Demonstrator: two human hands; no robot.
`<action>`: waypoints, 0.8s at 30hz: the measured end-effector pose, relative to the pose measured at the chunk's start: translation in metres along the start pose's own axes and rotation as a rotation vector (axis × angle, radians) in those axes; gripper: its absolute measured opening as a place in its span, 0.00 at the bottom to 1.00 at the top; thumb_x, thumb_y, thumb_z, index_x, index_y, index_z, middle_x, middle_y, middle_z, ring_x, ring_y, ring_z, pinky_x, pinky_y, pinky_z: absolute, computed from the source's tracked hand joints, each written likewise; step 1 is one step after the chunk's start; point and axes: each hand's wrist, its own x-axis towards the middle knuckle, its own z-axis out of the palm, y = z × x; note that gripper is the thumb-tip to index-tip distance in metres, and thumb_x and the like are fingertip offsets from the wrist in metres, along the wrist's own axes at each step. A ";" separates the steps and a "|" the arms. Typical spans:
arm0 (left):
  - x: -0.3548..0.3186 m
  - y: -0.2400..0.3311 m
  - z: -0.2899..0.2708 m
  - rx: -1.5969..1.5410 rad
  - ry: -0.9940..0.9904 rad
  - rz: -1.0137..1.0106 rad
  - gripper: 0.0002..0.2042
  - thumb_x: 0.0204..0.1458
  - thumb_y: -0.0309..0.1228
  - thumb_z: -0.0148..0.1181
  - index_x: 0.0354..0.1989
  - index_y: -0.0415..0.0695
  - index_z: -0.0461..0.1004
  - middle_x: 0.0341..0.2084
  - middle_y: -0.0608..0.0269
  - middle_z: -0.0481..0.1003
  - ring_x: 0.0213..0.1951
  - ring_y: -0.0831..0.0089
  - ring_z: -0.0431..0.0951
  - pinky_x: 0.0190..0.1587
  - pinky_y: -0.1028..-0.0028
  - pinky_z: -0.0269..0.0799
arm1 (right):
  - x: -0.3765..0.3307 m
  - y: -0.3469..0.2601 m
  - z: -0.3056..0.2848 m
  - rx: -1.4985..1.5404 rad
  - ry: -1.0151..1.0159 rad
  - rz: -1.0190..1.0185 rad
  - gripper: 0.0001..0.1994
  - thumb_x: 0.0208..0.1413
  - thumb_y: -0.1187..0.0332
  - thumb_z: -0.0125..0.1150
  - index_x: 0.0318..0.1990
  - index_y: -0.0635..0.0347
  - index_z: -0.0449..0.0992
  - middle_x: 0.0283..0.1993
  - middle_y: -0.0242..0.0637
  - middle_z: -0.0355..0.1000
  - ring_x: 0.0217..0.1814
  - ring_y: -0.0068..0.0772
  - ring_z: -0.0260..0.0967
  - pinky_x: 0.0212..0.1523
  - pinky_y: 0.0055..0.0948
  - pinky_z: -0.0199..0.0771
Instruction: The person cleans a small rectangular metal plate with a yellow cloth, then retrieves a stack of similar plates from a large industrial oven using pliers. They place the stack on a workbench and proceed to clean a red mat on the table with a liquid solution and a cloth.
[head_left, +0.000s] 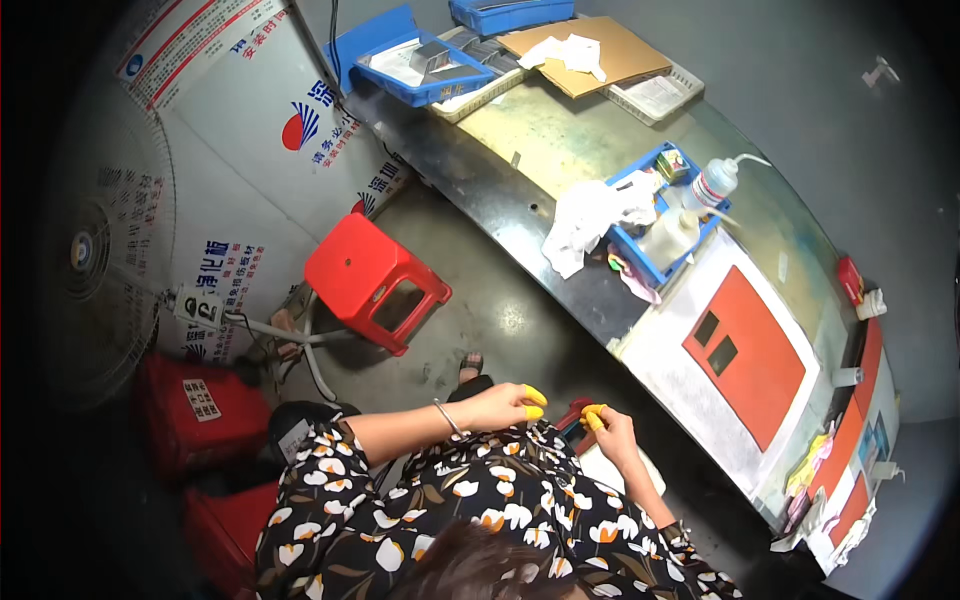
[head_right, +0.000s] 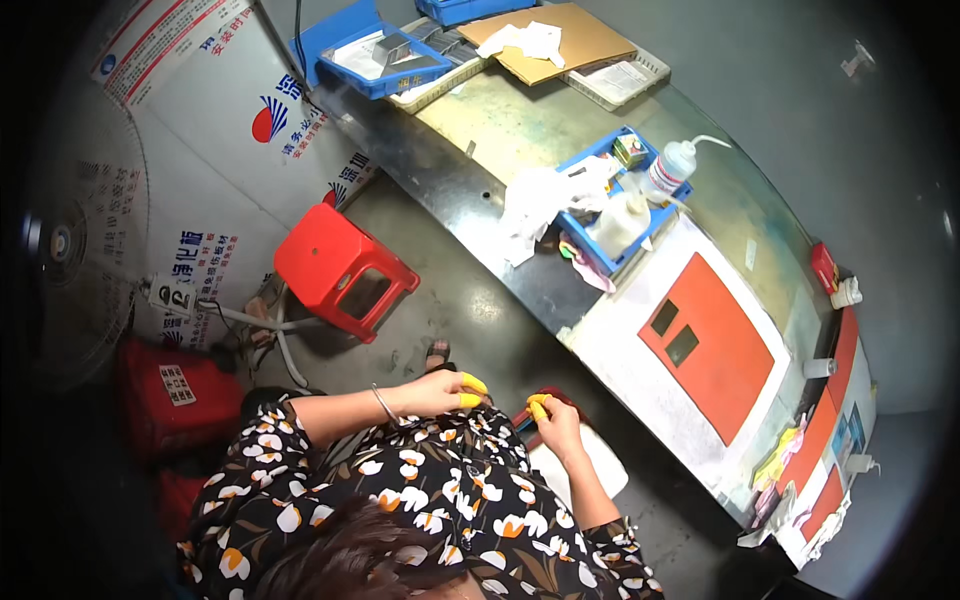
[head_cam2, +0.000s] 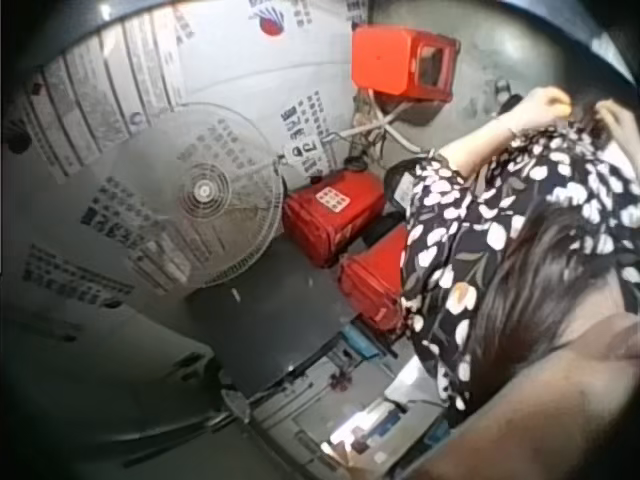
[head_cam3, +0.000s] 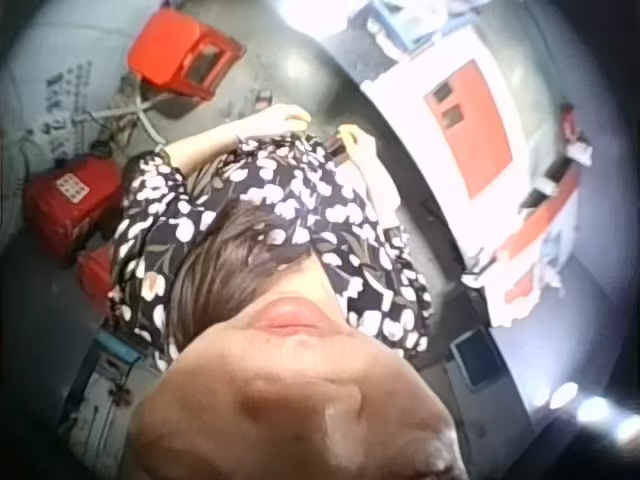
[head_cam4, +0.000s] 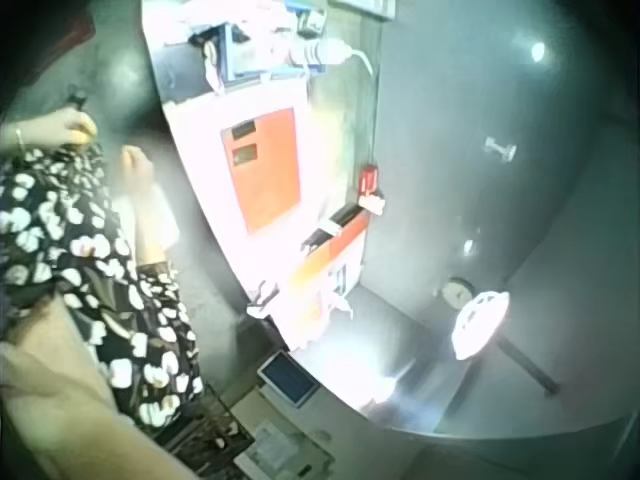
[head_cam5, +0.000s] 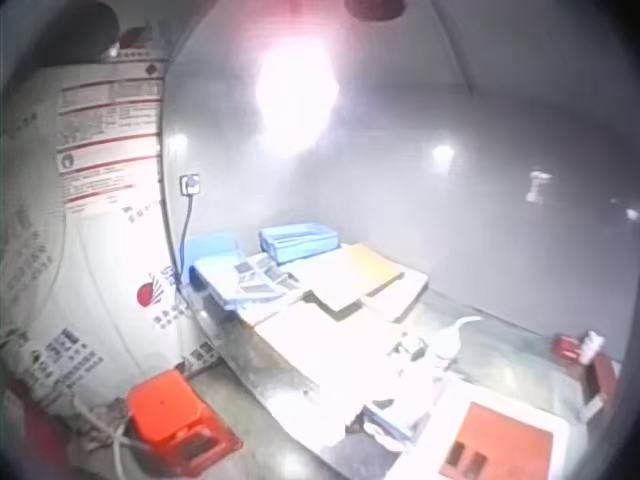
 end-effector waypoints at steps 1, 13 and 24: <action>0.001 0.001 -0.007 0.075 0.019 -0.021 0.17 0.53 0.31 0.52 0.49 0.34 0.66 0.43 0.54 0.73 0.46 0.72 0.72 0.52 0.75 0.63 | -0.003 -0.001 -0.001 0.030 0.023 0.017 0.08 0.49 0.77 0.54 0.36 0.64 0.76 0.31 0.43 0.75 0.33 0.34 0.75 0.36 0.26 0.72; 0.068 0.024 -0.380 -0.218 0.640 0.202 0.13 0.51 0.20 0.45 0.45 0.33 0.68 0.36 0.58 0.74 0.38 0.75 0.74 0.44 0.78 0.68 | 0.258 -0.168 0.049 0.629 -0.023 0.018 0.10 0.57 0.75 0.48 0.44 0.69 0.70 0.37 0.42 0.72 0.37 0.30 0.71 0.40 0.26 0.72; 0.080 0.121 -0.680 0.729 1.066 0.513 0.22 0.45 0.22 0.57 0.51 0.36 0.65 0.39 0.52 0.72 0.38 0.68 0.72 0.45 0.74 0.66 | 0.513 -0.340 0.098 0.486 -0.210 -0.103 0.09 0.55 0.77 0.50 0.44 0.68 0.70 0.36 0.37 0.73 0.37 0.23 0.69 0.40 0.20 0.69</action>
